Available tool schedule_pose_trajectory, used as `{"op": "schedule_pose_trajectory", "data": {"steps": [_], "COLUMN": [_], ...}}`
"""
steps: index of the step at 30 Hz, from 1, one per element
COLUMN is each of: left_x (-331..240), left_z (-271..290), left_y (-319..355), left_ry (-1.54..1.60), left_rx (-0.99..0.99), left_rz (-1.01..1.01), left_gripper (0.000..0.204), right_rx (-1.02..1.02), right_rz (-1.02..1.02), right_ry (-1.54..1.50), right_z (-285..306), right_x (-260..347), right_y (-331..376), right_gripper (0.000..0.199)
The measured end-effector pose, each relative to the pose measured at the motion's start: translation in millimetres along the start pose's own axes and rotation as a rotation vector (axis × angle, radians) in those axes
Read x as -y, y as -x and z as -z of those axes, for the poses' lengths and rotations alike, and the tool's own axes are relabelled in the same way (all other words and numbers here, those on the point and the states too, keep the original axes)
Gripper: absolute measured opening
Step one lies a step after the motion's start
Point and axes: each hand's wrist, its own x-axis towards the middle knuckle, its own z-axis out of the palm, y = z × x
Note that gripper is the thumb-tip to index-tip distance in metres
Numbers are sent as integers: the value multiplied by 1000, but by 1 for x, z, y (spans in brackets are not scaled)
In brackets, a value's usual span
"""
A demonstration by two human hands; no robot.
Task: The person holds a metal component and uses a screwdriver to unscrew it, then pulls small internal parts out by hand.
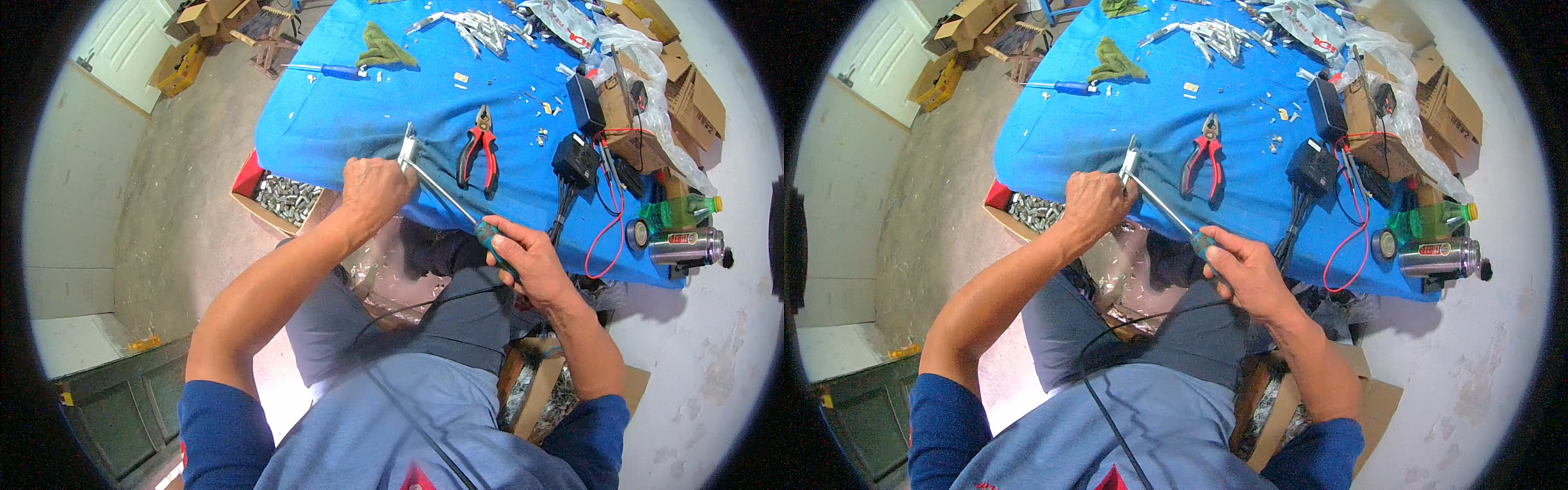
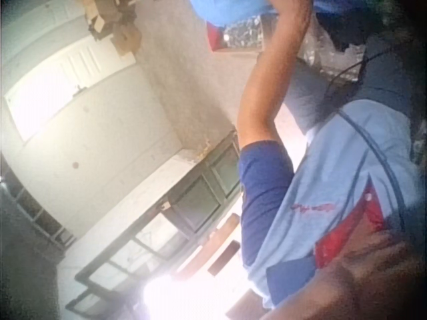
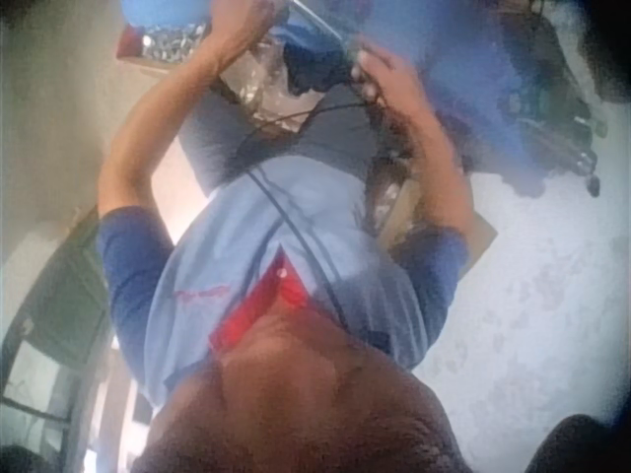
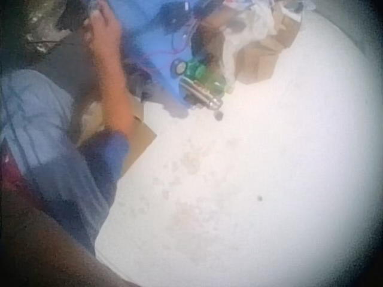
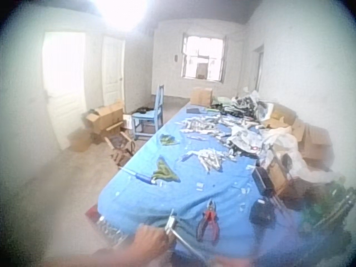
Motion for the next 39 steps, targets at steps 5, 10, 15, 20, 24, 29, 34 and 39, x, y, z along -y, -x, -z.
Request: {"op": "schedule_pose_trajectory", "data": {"steps": [5, 10, 15, 20, 24, 29, 34, 39], "left_x": [-1, 2, 0, 3, 4, 0, -1, -2], "left_z": [-1, -5, -6, -9, -12, -6, -8, -6], "left_y": [-2, 0, 0, -5, -5, -1, 0, 1], "left_ry": [6, 46, 39, 51, 17, 17, 13, -7], "left_rx": [-10, -136, -138, -156, -196, -135, -136, -116], "left_rz": [-8, -60, -39, -9, -24, -11, 1, 34], "left_gripper": [44, 46, 46, 47, 48, 51, 53, 52], "right_rx": [23, 29, -109, -334, -258, -1, -53, -24], "right_rz": [72, 117, 629, 852, 886, 43, 202, 170], "right_ry": [131, 371, 778, 1198, 933, 84, 388, 247], "right_z": [14, 13, 7, -14, -4, 3, 6, 12], "right_x": [7, 25, 3, -28, -38, 6, 5, 1], "right_y": [-10, -8, -11, -16, -25, -11, 0, 0], "right_gripper": [39, 39, 38, 43, 40, 38, 38, 39]}}
